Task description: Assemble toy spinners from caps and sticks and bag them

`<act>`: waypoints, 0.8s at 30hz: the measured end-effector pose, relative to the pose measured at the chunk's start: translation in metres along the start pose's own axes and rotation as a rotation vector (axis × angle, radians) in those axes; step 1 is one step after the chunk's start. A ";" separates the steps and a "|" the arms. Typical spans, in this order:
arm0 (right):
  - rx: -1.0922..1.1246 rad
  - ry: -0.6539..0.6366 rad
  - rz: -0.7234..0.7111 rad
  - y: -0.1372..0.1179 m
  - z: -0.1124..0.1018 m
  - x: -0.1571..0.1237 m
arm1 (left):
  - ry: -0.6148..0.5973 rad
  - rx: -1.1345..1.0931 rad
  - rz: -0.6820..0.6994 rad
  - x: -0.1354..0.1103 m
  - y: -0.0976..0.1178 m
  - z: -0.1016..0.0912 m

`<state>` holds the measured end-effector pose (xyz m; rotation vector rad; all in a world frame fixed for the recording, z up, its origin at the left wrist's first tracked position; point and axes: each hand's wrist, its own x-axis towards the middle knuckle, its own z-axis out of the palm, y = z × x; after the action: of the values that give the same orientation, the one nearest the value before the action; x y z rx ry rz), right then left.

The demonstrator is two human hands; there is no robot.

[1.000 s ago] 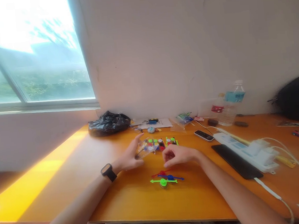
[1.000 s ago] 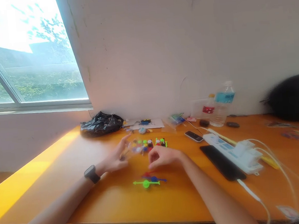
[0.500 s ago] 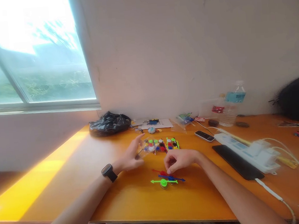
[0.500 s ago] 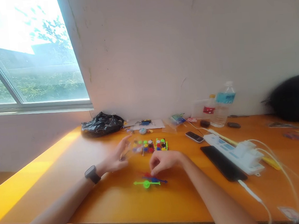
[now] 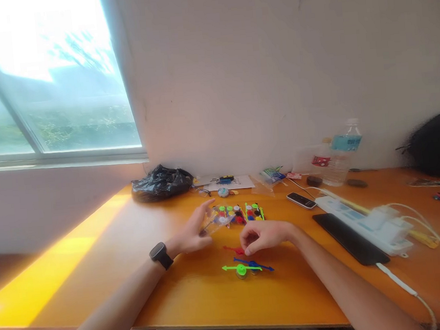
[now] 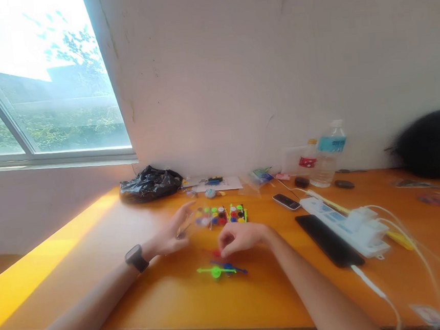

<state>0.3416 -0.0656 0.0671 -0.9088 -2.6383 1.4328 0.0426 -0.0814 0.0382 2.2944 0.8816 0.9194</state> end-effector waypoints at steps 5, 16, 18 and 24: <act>0.219 0.044 -0.045 -0.020 -0.003 -0.013 | -0.005 0.016 0.048 0.001 -0.003 0.001; 0.176 0.832 -0.217 -0.027 -0.013 -0.015 | 0.029 0.057 0.073 0.002 0.002 0.006; 0.107 0.841 -0.207 -0.024 -0.012 -0.012 | 0.036 0.056 0.080 0.003 0.003 0.007; 0.088 0.748 -0.189 -0.024 -0.001 -0.005 | 0.042 0.078 0.084 0.003 0.005 0.010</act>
<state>0.3342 -0.0769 0.0874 -0.9197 -2.0195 0.9081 0.0532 -0.0850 0.0368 2.4025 0.8584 0.9878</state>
